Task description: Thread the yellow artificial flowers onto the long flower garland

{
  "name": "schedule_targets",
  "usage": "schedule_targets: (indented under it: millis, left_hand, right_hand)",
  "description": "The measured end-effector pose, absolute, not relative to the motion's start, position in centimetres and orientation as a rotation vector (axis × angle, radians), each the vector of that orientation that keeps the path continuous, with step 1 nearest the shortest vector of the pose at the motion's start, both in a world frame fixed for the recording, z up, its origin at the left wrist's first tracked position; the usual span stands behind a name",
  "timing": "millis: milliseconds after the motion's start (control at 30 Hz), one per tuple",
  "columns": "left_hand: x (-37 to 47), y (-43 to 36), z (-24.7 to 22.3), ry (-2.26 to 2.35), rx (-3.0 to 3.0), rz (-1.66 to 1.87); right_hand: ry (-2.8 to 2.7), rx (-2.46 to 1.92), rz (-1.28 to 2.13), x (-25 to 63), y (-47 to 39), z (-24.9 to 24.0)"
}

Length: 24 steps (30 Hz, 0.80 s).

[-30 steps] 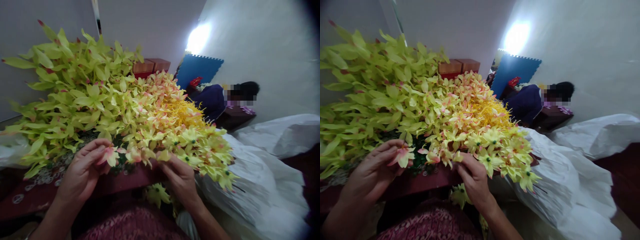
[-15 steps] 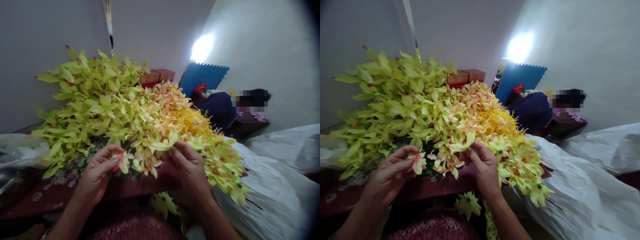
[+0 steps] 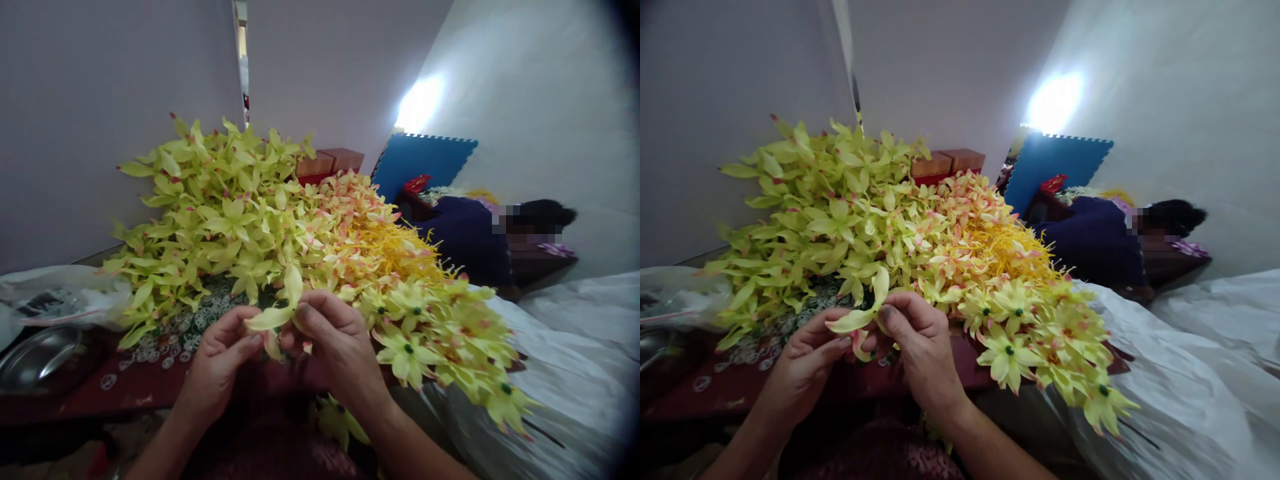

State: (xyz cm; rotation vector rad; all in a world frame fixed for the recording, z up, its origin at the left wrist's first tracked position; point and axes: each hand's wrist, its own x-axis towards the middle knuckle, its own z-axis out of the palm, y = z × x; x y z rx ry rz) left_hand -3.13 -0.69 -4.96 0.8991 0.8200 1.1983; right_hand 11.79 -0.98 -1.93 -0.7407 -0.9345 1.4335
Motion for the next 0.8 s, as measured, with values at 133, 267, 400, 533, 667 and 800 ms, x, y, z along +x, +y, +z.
schedule_targets:
  millis: [133,267,400,533,667,800]
  left_hand:
    - [-3.4,-0.9,-5.2,0.789,0.925,1.236]
    - [-3.8,-1.2,-5.6,0.848,0.971,1.275]
    - [-4.4,-1.4,-5.9,0.927,1.077,1.297]
    - [-4.6,-1.3,-5.6,1.02,1.23,1.337]
    - [-4.3,-1.4,-5.0,1.109,1.234,1.424]
    - [-4.1,-1.7,-4.7,1.142,1.224,1.45]
  right_hand:
    - [-0.9,-0.729,1.51,11.0,-1.2,-2.3]
    - [-0.897,-0.757,1.564,10.7,-1.3,-2.5]
    - [-0.868,-0.742,1.604,10.6,-1.4,-2.6]
    - [-0.854,-0.769,1.609,10.5,-1.4,-2.5]
    - [-0.886,-0.804,1.581,10.4,-1.5,-2.4]
    - [-0.926,-0.832,1.544,10.4,-1.5,-2.4]
